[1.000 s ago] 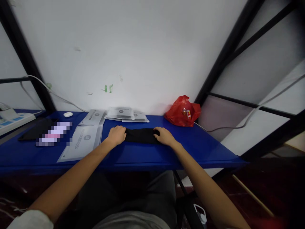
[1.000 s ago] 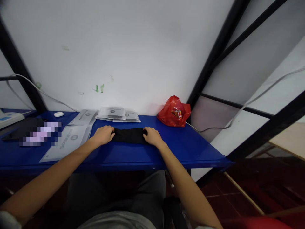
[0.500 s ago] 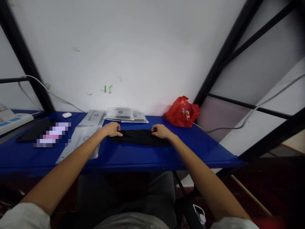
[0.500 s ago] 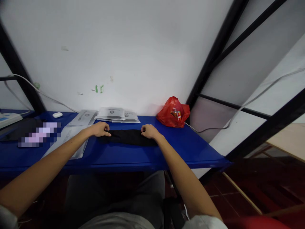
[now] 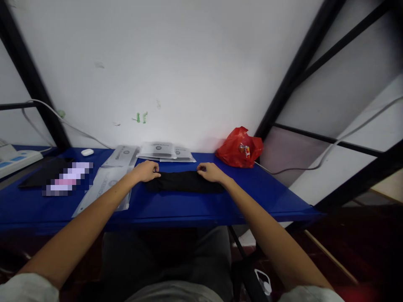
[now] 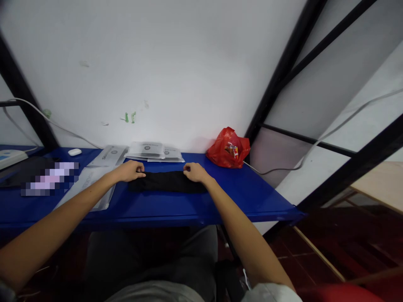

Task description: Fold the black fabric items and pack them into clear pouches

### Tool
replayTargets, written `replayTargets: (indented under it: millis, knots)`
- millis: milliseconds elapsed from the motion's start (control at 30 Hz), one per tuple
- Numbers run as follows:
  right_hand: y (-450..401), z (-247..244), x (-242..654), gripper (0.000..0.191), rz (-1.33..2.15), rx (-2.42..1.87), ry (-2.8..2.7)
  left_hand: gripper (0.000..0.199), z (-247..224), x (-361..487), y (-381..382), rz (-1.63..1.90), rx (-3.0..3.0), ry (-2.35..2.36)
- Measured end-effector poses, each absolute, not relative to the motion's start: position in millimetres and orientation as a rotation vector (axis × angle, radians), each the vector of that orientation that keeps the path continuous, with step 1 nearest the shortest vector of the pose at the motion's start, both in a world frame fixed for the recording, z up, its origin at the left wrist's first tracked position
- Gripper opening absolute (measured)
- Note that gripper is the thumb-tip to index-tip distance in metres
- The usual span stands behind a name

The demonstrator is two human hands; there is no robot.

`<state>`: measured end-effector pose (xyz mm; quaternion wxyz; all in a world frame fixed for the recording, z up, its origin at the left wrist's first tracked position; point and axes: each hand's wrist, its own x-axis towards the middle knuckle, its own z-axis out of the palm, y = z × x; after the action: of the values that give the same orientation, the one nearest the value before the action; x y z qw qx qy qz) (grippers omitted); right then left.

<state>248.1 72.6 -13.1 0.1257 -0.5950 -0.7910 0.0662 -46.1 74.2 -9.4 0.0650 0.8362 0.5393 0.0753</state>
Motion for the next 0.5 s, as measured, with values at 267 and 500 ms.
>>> replayTargets:
  millis: [267, 500]
  knots:
    - [73.2, -17.9, 242.0, 0.012, 0.289, -1.67, -2.382, 0.014, -13.4, -48.0, 72.8, 0.242, 2.556, 1.629]
    - [73.4, -8.9, 239.1, 0.015, 0.186, -1.642, -2.365, 0.011, -7.1, -45.5, 68.8, 0.497, 2.548, 1.66]
